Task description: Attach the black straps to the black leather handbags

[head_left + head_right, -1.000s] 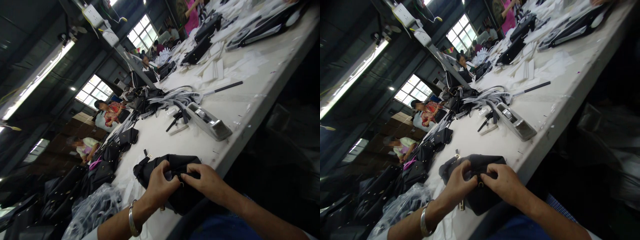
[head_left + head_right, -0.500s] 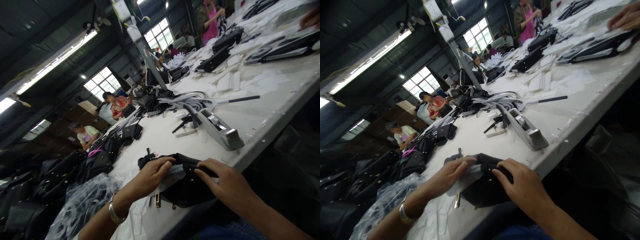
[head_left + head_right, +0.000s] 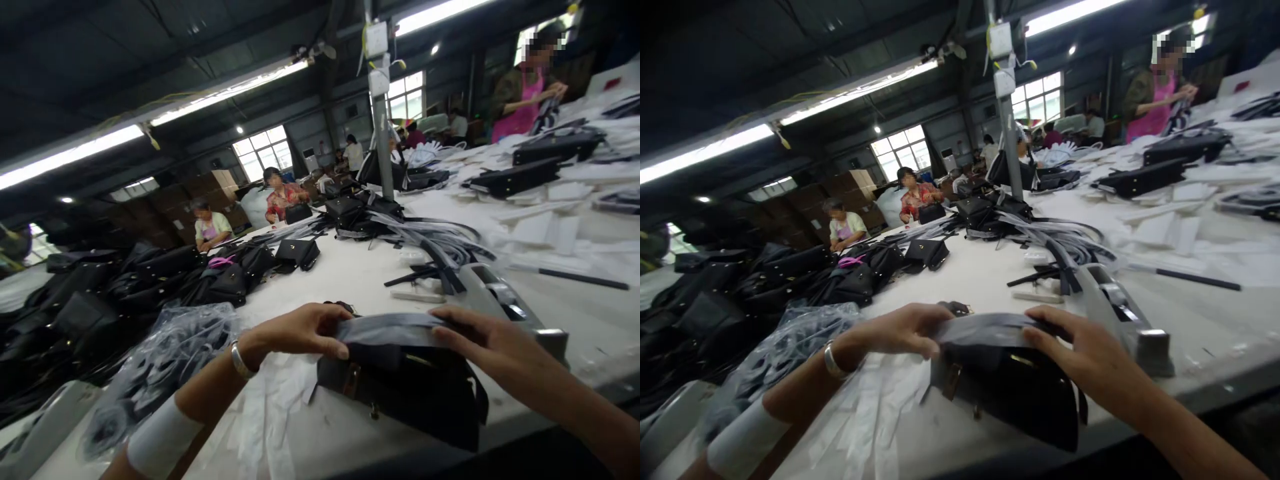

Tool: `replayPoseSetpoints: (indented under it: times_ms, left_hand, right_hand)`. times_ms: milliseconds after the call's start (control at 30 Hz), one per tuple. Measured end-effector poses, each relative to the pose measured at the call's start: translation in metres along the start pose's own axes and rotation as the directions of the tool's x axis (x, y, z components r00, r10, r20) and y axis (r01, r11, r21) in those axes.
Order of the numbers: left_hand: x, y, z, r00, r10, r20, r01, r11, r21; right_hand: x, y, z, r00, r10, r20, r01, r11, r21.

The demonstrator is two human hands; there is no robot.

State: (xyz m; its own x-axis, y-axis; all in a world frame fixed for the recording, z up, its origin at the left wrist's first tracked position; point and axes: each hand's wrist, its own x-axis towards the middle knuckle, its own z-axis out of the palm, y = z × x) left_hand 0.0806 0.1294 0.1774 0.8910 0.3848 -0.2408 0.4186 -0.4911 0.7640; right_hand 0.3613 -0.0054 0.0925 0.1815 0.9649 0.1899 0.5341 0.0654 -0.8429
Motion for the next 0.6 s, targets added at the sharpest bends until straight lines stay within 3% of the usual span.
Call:
replayPoseSetpoints:
  times_ms: [167,267,367,433,500,600]
  left_hand:
    - [-0.040,-0.039,-0.050,0.977,0.003,-0.214,0.019,0.995,0.102]
    - [-0.052,-0.038,-0.072,0.913,0.068,-0.403,-0.007,0.989,0.150]
    - [-0.051,-0.013,-0.083,0.837,0.210,-0.506,-0.107,0.969,0.224]
    - [-0.045,0.013,-0.085,0.806,0.346,-0.480,-0.216,0.927,0.305]
    - [-0.038,0.040,-0.084,0.776,0.471,-0.420,-0.311,0.864,0.396]
    - [-0.033,0.060,-0.083,0.722,0.572,-0.389,-0.352,0.788,0.506]
  right_hand:
    - [0.008,0.009,-0.019,0.981,0.184,0.065,-0.189,0.980,0.070]
    - [0.021,-0.007,-0.026,0.982,0.179,0.052,-0.180,0.984,0.010]
    - [0.041,-0.051,-0.030,0.996,0.092,0.004,-0.090,0.985,-0.147]
    - [0.053,-0.092,-0.027,0.996,-0.086,0.005,0.085,0.969,-0.232]
    - [0.062,-0.135,-0.020,0.960,-0.270,0.070,0.278,0.911,-0.305]
    - [0.069,-0.176,-0.016,0.943,-0.247,0.224,0.314,0.884,-0.347]
